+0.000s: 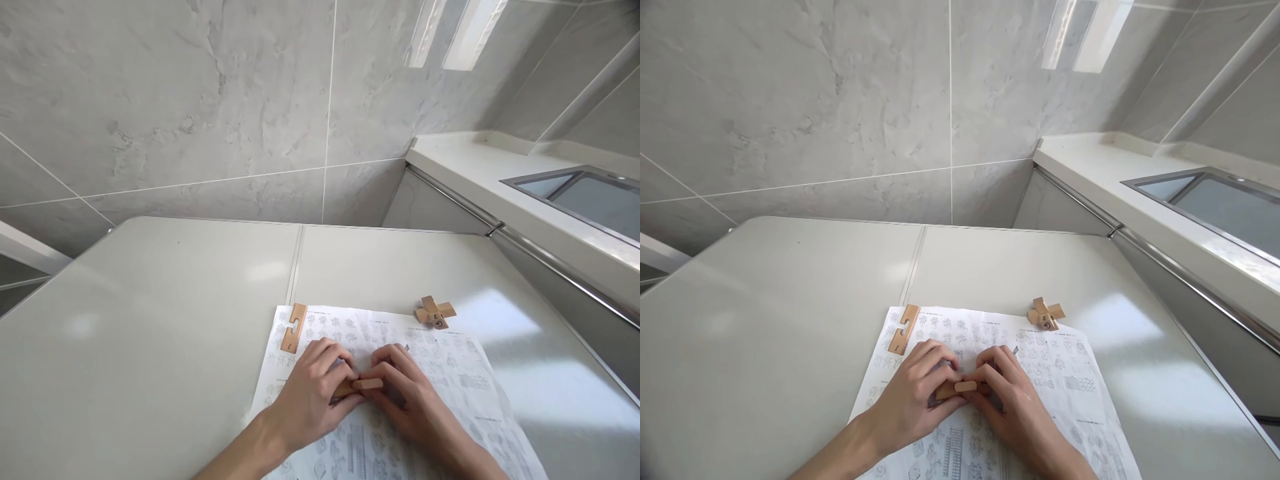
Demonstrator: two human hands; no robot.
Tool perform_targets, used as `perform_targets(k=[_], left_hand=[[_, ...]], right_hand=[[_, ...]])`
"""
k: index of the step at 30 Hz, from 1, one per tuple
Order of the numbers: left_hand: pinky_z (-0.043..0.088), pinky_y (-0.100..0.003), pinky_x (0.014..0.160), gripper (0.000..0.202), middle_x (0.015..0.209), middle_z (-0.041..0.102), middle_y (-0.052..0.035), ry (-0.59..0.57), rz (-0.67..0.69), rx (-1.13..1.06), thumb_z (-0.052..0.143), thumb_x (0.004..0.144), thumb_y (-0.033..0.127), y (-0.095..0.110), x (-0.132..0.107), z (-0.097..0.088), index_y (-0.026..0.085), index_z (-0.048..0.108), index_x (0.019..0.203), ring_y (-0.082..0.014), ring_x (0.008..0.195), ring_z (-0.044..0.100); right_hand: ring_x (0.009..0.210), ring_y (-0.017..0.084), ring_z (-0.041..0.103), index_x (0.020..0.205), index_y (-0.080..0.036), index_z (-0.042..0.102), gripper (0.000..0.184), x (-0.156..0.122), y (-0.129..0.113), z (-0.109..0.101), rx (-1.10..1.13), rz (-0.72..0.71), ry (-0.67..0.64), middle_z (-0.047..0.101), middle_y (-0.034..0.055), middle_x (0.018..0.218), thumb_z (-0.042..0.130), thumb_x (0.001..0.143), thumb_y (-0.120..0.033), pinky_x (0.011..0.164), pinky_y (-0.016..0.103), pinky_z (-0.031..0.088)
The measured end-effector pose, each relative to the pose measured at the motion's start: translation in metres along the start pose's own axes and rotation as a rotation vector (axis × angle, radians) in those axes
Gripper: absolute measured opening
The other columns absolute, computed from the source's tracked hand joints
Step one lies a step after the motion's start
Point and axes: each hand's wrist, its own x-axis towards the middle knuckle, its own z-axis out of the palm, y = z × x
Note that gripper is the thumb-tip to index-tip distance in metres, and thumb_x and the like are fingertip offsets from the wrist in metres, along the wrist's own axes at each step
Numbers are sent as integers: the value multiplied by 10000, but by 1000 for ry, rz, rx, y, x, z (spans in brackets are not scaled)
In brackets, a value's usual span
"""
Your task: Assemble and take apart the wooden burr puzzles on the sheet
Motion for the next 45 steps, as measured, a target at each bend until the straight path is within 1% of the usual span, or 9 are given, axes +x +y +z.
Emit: perform_targets(k=[6, 15, 20, 25, 31, 34, 38, 41, 45], left_hand=[[561, -391, 865, 176, 1037, 701, -39, -37, -15, -9, 817, 947, 232, 1, 2, -3, 211, 645, 921, -234, 997, 634], [547, -386, 841, 211, 1000, 695, -22, -38, -7, -10, 821, 945, 250, -1, 4, -2, 210, 626, 874, -220, 948, 631], [556, -391, 848, 304, 1038, 696, -24, -50, -14, 18, 895, 843, 174, 0, 5, -3, 219, 649, 1015, -241, 984, 644], [543, -416, 819, 214, 1008, 700, -41, -30, -20, 134, 745, 936, 183, 3, 6, -1, 219, 632, 1114, -256, 936, 634], [519, -417, 785, 181, 989, 665, -51, 105, -129, 254, 537, 1036, 157, -4, 5, 3, 229, 563, 1200, -256, 880, 615], [535, -410, 805, 188, 1047, 660, -59, 147, -136, 225, 525, 1049, 155, -5, 4, 2, 233, 548, 1218, -255, 928, 626], [561, -421, 950, 247, 1227, 634, -99, 173, -109, 118, 539, 1041, 141, -1, 4, -2, 227, 532, 1271, -267, 1142, 626], [543, -460, 1050, 299, 1317, 615, -117, 151, -82, 85, 606, 1024, 184, 2, 4, -4, 230, 528, 1309, -291, 1265, 587], [497, -545, 1149, 429, 1456, 597, -116, 21, -54, 122, 726, 981, 247, 2, 5, -4, 249, 543, 1369, -350, 1432, 483]], right_hand=[[826, 245, 563, 898, -249, 528, 205, 2, -3, 4, -66, 24, 20, 606, 38, 905, 573, 1087, -186, 709, 379, 501], [878, 246, 632, 1035, -275, 659, 153, 2, -12, -3, 172, 9, 71, 689, 44, 929, 535, 1104, -220, 775, 378, 525], [938, 266, 702, 1036, -248, 684, 185, 2, -11, -11, 242, 179, 223, 734, 79, 994, 551, 1099, -360, 793, 366, 559], [774, 233, 700, 1080, -236, 650, 260, 1, 0, -8, 237, 361, 263, 744, 56, 865, 587, 1069, -488, 636, 304, 538], [553, 176, 599, 1364, -253, 520, 387, 2, -3, 0, 112, 322, 224, 682, -30, 737, 576, 1064, -490, 542, 284, 502], [545, 171, 594, 1271, -265, 559, 259, 1, -7, 2, 54, 273, 158, 665, -34, 721, 554, 1074, -432, 541, 282, 500], [603, 170, 616, 1145, -281, 602, 97, 1, -12, 1, 7, 140, 42, 705, -6, 815, 537, 1075, -296, 572, 284, 502], [648, 169, 635, 1192, -281, 598, 162, 3, -15, 0, -17, 36, 8, 742, 36, 976, 517, 1066, -219, 604, 293, 531], [703, 173, 705, 1205, -274, 600, 197, 4, -14, 0, -15, -10, 37, 772, 72, 1111, 486, 1077, -178, 670, 305, 586]])
